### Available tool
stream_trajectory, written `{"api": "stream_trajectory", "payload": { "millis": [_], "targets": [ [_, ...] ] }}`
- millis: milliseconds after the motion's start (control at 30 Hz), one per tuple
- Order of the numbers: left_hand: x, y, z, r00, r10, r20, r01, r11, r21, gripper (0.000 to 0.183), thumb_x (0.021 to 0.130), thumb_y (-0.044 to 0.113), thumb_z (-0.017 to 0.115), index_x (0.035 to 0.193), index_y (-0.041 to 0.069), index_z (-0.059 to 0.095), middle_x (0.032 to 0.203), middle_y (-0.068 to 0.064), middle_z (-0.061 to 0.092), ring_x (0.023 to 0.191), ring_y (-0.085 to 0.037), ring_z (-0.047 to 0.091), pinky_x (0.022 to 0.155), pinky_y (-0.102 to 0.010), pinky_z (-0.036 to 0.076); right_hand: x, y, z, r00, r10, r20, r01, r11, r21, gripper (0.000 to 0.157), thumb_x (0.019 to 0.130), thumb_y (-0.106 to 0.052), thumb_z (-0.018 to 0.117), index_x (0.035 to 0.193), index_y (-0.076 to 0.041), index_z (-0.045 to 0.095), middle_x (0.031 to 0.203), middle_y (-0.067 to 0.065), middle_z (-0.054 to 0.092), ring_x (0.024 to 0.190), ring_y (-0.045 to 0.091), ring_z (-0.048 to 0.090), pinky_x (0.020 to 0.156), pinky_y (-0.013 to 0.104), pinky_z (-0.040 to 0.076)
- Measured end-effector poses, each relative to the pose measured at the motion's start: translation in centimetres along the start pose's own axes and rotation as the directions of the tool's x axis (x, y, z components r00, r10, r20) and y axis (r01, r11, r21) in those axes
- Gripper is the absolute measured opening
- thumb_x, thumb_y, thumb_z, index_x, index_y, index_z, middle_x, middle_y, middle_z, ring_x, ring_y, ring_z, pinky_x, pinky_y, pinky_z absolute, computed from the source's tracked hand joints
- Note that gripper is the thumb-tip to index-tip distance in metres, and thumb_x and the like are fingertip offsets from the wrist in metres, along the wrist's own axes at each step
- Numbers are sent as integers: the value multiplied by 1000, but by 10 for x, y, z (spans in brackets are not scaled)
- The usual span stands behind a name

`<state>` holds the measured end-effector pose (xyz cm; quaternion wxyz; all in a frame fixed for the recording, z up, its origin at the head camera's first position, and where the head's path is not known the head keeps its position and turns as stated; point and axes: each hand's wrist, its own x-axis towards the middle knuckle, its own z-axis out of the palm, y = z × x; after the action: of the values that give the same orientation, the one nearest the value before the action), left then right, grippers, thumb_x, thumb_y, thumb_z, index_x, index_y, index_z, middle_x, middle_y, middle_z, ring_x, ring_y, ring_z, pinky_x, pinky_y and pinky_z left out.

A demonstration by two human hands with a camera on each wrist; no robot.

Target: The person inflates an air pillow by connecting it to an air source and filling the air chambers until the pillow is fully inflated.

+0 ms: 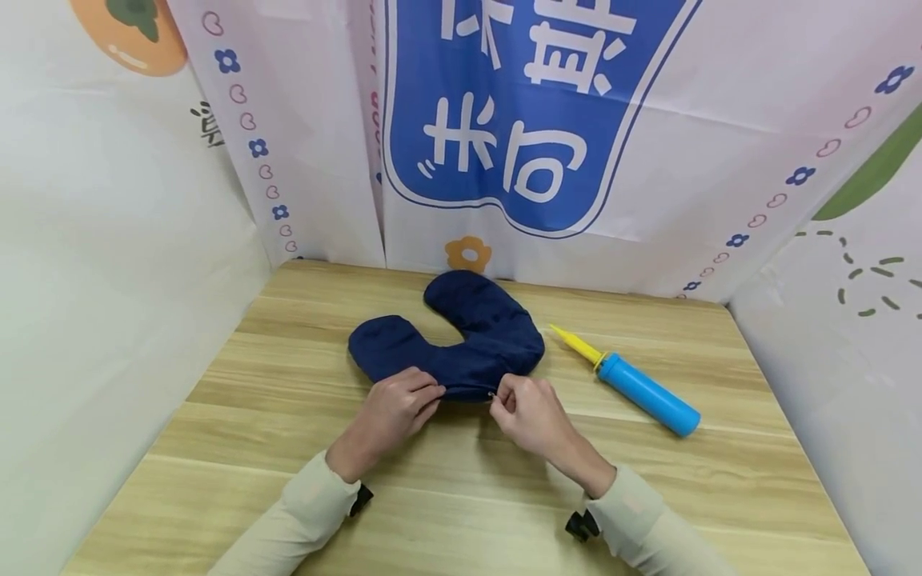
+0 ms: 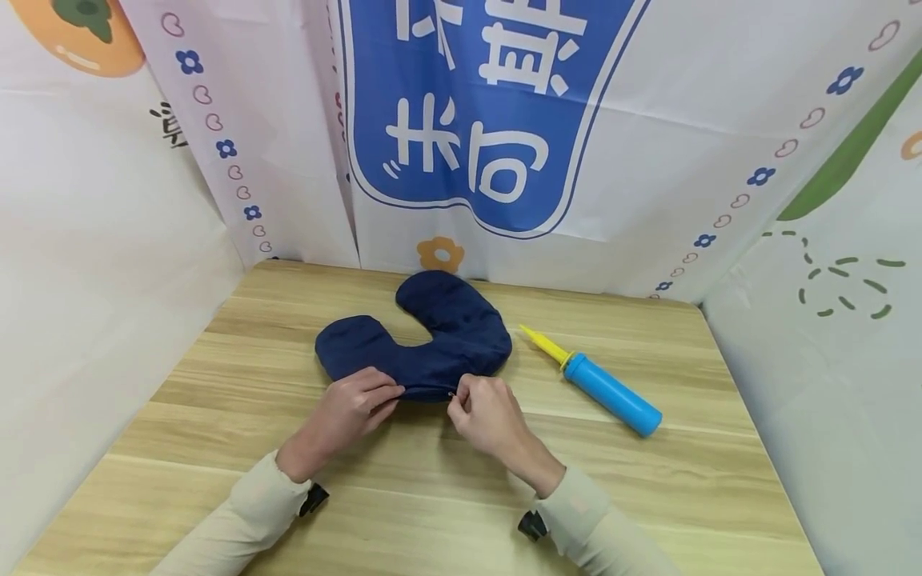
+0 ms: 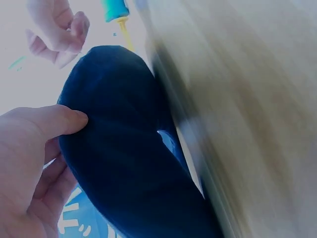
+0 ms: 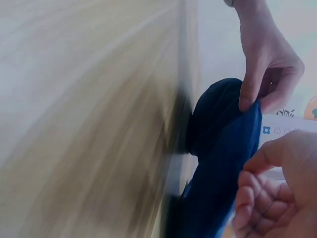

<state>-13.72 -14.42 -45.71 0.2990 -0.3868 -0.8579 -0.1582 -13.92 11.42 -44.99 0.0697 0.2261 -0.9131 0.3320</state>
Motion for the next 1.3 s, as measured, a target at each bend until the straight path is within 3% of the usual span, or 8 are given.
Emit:
{"api": "stream_trajectory", "payload": {
  "millis": [200,333,433,633,833,1000,1167,1300],
  "targets": [
    [1,6,0,994,-89,63,90,996,-25,26,80,10,91,104,8,81,100,-3,75,93,-17,69,82,-31,62,-3,4,4,994,-103,-27,104,992,70,24,94,-8,74,76,-20,64,65,-12,58,54,-4,48,51,17,45],
    [9,14,8,996,-18,86,20,1000,-20,30,83,16,90,110,7,79,103,-3,71,93,-17,67,82,-29,61,-6,3,9,986,-158,-59,163,984,73,25,93,-7,75,76,-20,64,66,-12,58,57,-5,49,52,16,46],
    [15,20,15,997,35,72,-37,999,31,23,84,15,90,104,9,80,98,-2,70,88,-17,64,80,-28,59,-8,1,10,979,-184,-89,189,981,50,25,91,-6,75,75,-19,63,66,-11,57,58,-4,47,53,16,44],
    [21,22,19,996,86,2,-86,991,106,13,87,5,85,83,12,75,83,1,67,75,-13,59,68,-22,55,-9,0,10,982,-148,-120,149,989,2,27,87,-4,75,71,-19,60,64,-10,55,56,-3,44,52,15,41],
    [19,17,11,996,82,-30,-79,993,82,4,88,6,85,89,8,81,86,-1,72,78,-15,64,72,-25,58,-6,13,2,991,-53,-120,54,998,6,24,90,-5,75,74,-18,62,65,-9,58,56,-2,47,52,17,44],
    [14,13,3,999,36,-1,-36,998,57,13,83,8,89,94,8,82,91,-1,73,83,-16,65,77,-27,60,-3,20,3,991,-82,-104,88,995,55,24,93,-6,74,76,-19,63,68,-9,60,58,-1,51,53,19,47],
    [18,21,11,997,0,73,-3,999,53,23,84,15,87,105,8,79,97,-3,68,88,-18,62,80,-29,59,-4,15,7,988,-110,-105,119,990,79,25,93,-5,72,76,-20,62,68,-10,59,58,0,51,52,19,47],
    [23,31,18,996,11,86,-23,990,141,16,88,17,85,101,10,77,92,-3,66,84,-18,60,76,-29,58,-5,7,10,984,-144,-107,153,985,84,24,92,-4,73,77,-19,62,69,-10,58,60,-1,51,53,18,47]
  ]
}}
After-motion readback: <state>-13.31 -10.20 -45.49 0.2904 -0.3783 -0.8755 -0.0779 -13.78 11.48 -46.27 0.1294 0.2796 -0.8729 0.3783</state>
